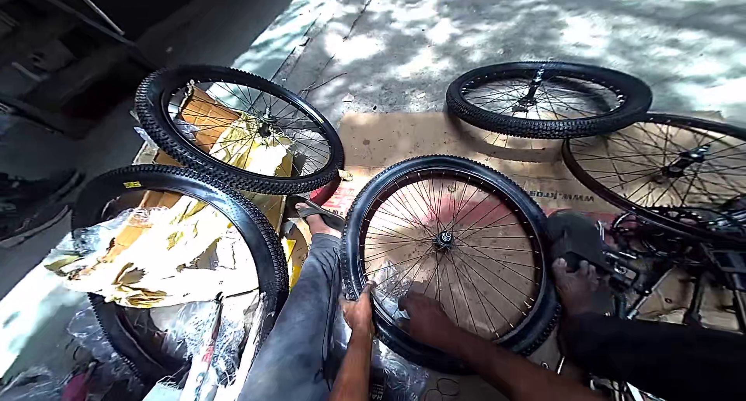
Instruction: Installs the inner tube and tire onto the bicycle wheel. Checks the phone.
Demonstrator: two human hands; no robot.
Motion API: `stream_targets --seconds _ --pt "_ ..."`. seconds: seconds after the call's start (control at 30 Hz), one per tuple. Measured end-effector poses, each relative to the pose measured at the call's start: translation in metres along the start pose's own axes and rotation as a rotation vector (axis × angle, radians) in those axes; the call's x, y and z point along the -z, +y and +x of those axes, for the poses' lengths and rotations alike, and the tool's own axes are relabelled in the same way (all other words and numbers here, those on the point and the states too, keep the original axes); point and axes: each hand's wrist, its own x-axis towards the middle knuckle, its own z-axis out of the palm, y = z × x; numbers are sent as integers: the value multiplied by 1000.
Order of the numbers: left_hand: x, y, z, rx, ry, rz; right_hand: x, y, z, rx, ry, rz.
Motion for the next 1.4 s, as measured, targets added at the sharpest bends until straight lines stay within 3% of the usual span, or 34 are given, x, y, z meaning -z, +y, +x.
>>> stream_targets --seconds 0.1,0.17,0.23,0.33,0.43,0.5,0.63,0.77,0.83,1.0,1.13,1.23,1.4 --pt "-6 40 23 -79 -14 300 -14 -9 38 89 89 91" --pt "-11 56 37 -59 -18 509 -26 -20 64 55 34 203" --pt "-13 58 49 -43 -18 552 -26 -33 89 -21 -60 344" --pt "-2 27 72 -43 -159 278 -32 -45 113 -217 -132 361" --pt "9 7 90 17 -377 -11 -50 -53 125 -305 -35 273" --pt "6 5 99 46 -419 -150 -53 -57 128 -327 -14 243" --pt "2 10 93 27 -356 -119 -51 -53 123 -303 -31 278" --pt "-4 29 70 -157 -83 324 -27 -57 106 -273 -60 158" --pt "-6 50 65 -211 -45 423 -7 -62 97 -237 27 107" --pt "-22 108 93 -306 -145 566 21 -47 134 -79 315 139" --pt "-52 151 119 -344 -215 763 34 -46 188 -103 4 148" --pt "-71 150 142 -366 -163 846 30 -52 205 -157 -97 212" --pt "-71 127 183 -416 -261 636 14 -66 204 -349 161 337"
